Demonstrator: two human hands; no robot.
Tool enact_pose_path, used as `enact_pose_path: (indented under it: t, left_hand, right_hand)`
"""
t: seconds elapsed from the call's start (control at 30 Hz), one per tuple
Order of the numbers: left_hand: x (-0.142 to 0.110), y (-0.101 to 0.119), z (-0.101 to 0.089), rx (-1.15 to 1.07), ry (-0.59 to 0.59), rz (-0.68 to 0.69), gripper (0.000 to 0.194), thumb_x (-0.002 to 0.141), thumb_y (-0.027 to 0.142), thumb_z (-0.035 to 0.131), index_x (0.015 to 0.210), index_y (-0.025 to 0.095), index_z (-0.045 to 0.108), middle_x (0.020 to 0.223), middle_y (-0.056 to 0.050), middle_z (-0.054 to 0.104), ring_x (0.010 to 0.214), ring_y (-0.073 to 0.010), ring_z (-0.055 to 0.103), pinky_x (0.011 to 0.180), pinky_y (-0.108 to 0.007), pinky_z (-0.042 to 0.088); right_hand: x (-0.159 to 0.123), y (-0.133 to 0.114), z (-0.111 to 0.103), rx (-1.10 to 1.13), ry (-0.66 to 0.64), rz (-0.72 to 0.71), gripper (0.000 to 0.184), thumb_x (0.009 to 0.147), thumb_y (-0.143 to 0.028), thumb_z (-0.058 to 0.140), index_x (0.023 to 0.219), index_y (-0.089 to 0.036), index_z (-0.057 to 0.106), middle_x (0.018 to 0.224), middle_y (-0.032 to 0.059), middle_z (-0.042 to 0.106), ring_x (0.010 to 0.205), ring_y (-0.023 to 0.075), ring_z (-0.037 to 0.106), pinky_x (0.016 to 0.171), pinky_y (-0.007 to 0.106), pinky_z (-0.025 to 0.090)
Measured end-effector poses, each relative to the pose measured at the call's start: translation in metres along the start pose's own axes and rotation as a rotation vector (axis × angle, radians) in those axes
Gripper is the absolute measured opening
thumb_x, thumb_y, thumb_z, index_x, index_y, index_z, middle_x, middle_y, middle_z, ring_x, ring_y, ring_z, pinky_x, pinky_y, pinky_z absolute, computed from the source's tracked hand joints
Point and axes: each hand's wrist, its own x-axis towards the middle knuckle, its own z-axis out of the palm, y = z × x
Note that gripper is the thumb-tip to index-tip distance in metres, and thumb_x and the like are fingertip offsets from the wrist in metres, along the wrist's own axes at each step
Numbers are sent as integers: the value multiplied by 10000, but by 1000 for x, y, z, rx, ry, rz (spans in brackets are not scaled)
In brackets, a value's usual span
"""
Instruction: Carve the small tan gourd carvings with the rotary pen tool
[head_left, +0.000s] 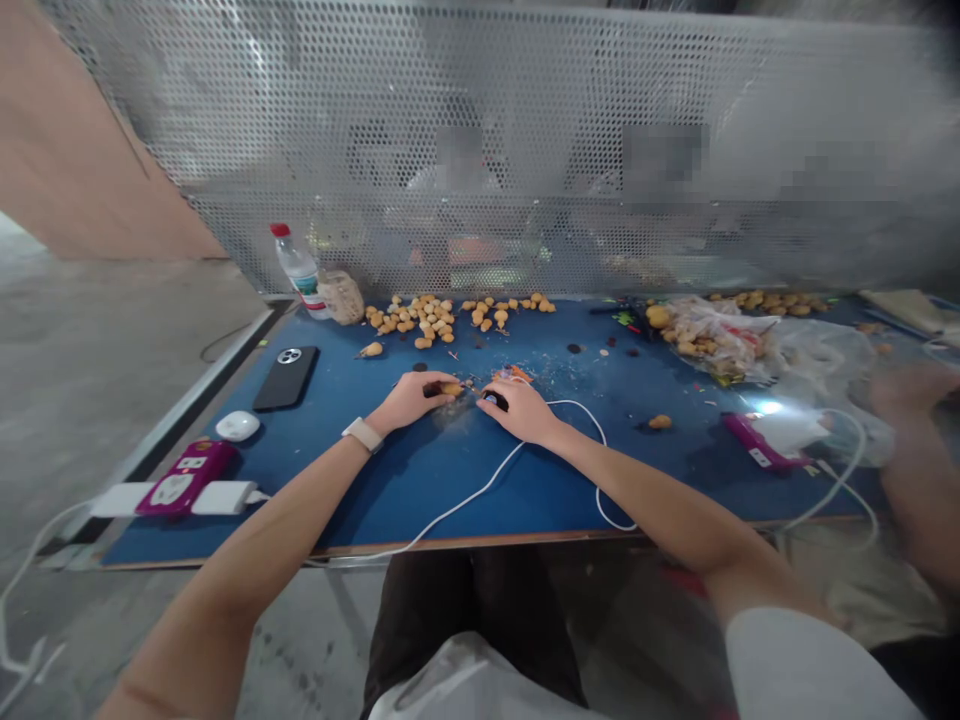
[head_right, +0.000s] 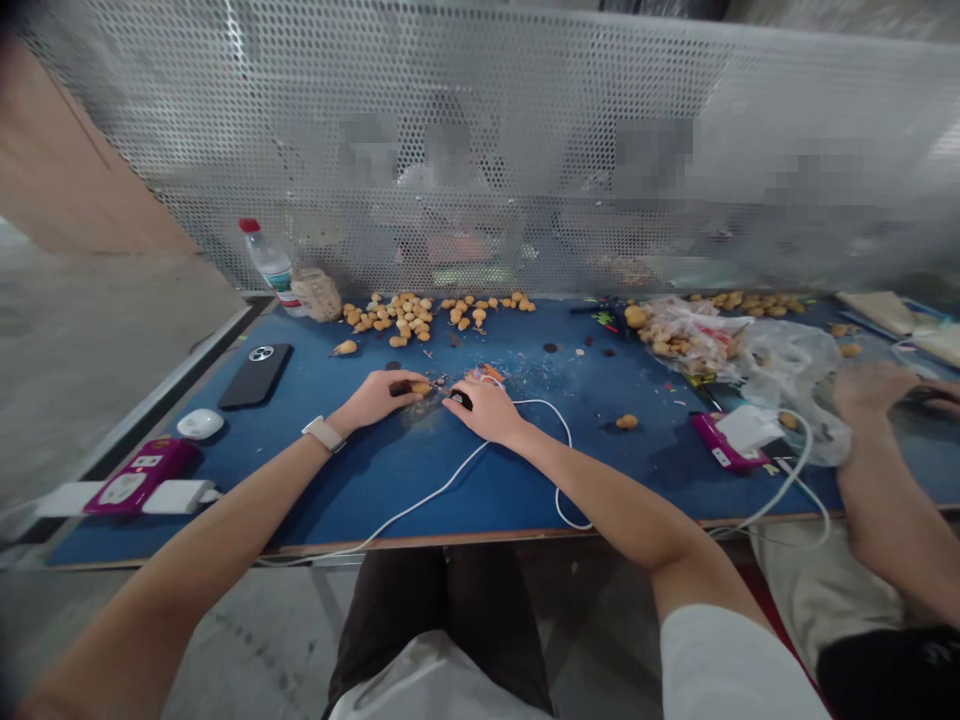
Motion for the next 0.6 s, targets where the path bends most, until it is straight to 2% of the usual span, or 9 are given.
enact_pose_path:
  t: [0.13,0.27,0.47,0.6]
  left_hand:
    - [0,0,1,9,-6,14,566,1031,635,918,1417,230,1003,1342,-148,1000,1184,-369,932,1172,-520,773]
    - [0,2,1,19,4,32,623,1053,712,910,1416,213,996,1355,-149,997,1209,-361,933,1206,-502,766]
    - [0,1,0,30,6,55,594,1048,662,908,1419,207,1000,1365,-152,996,1217,-361,930,1225,-509,763]
    - [1,-1,1,34,16,48,619,1038,715,927,1391,212,999,1311,-150,995,1165,-357,932,1179,-504,777]
  right_hand:
    - [-2,1,-3,-2,-3,-8,281,1292,-444,774,1404,-230,919,1414,168,958,1340,373,911,1201,506,683]
    - [0,2,-3,-6,-9,-8,297,1295,-452,779,1407,-213,917,1363,170,963,1306,375,917,1187,517,690]
    - [3,7,1,-5,28,-22,282,1289,-458,778,1355,-226,924,1365,165,958,1291,381,904,1175,533,684]
    - [4,9,1,4,12,-33,300,1291,-461,766,1368,-216,921,1316,163,957,1227,358,898,1174,527,674]
